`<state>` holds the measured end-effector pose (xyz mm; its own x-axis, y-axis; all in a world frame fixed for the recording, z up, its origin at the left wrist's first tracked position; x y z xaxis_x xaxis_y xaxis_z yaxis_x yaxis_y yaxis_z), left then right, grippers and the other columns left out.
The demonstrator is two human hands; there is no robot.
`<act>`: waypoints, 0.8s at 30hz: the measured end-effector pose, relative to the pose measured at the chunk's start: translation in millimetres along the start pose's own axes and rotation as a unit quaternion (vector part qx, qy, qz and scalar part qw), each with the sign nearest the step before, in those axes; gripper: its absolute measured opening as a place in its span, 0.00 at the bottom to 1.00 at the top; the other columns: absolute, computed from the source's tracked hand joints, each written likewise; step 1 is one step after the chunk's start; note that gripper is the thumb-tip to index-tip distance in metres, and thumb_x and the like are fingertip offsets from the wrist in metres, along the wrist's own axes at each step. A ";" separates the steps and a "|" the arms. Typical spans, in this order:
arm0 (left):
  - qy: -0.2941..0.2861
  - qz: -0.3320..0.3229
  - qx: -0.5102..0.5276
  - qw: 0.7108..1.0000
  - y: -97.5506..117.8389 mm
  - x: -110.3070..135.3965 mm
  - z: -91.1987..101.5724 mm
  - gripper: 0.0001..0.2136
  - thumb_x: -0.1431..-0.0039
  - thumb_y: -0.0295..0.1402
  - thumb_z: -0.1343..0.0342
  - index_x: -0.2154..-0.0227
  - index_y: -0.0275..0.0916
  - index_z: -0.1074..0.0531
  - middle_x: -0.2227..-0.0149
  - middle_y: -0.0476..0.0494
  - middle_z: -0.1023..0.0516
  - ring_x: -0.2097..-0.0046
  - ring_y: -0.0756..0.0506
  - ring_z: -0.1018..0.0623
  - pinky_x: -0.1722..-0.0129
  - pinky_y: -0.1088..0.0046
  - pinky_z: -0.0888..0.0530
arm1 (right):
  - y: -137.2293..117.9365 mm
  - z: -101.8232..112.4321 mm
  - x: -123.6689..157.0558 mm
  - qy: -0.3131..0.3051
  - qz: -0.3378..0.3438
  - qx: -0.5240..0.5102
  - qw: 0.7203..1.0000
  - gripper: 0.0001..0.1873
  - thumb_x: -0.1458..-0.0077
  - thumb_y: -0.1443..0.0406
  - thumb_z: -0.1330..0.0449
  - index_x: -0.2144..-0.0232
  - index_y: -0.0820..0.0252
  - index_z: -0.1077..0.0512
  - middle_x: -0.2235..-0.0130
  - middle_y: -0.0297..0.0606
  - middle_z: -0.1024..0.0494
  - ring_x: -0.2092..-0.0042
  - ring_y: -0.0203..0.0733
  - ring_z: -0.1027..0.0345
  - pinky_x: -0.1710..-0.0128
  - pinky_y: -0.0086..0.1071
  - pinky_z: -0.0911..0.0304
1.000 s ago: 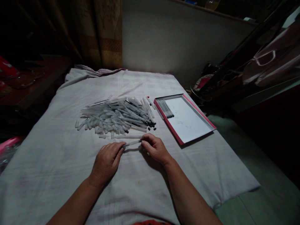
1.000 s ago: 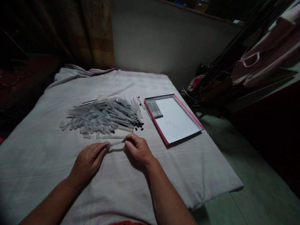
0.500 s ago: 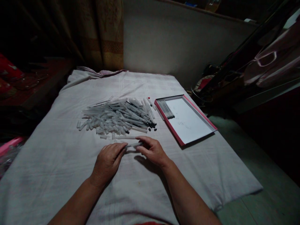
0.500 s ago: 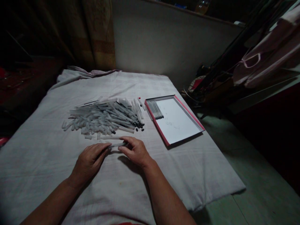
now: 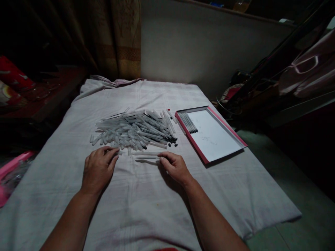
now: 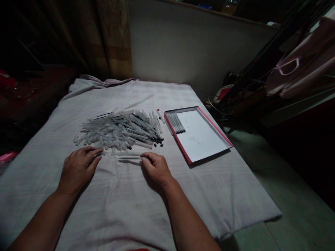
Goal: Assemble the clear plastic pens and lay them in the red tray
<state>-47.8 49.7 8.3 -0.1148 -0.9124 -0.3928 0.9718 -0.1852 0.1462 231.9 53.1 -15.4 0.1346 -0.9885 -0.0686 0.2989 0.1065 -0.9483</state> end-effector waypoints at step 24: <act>-0.031 -0.031 0.260 0.965 38.5 7.8 -2.5 0.17 0.32 0.44 0.53 0.53 0.40 0.25 0.58 0.40 0.18 0.57 0.43 0.19 0.55 0.67 0.23 | -1.7 -3.5 1.1 0.011 -0.052 -0.131 0.990 0.14 0.50 0.57 0.36 0.65 0.61 0.20 0.77 0.33 0.28 0.75 0.33 0.39 0.76 0.27 0.41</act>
<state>-10.8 36.4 8.7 -0.1967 -0.9110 -0.3625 0.7293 -0.3831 0.5669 228.3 51.4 -14.9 0.0953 -0.9950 0.0289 0.0553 -0.0237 -0.9982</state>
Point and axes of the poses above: each hand's wrist, its own x-axis away from the middle knuckle, its own z-axis out of the back of the hand, y = z × x, the point moved 6 cm from there along -x, towards the middle knuckle
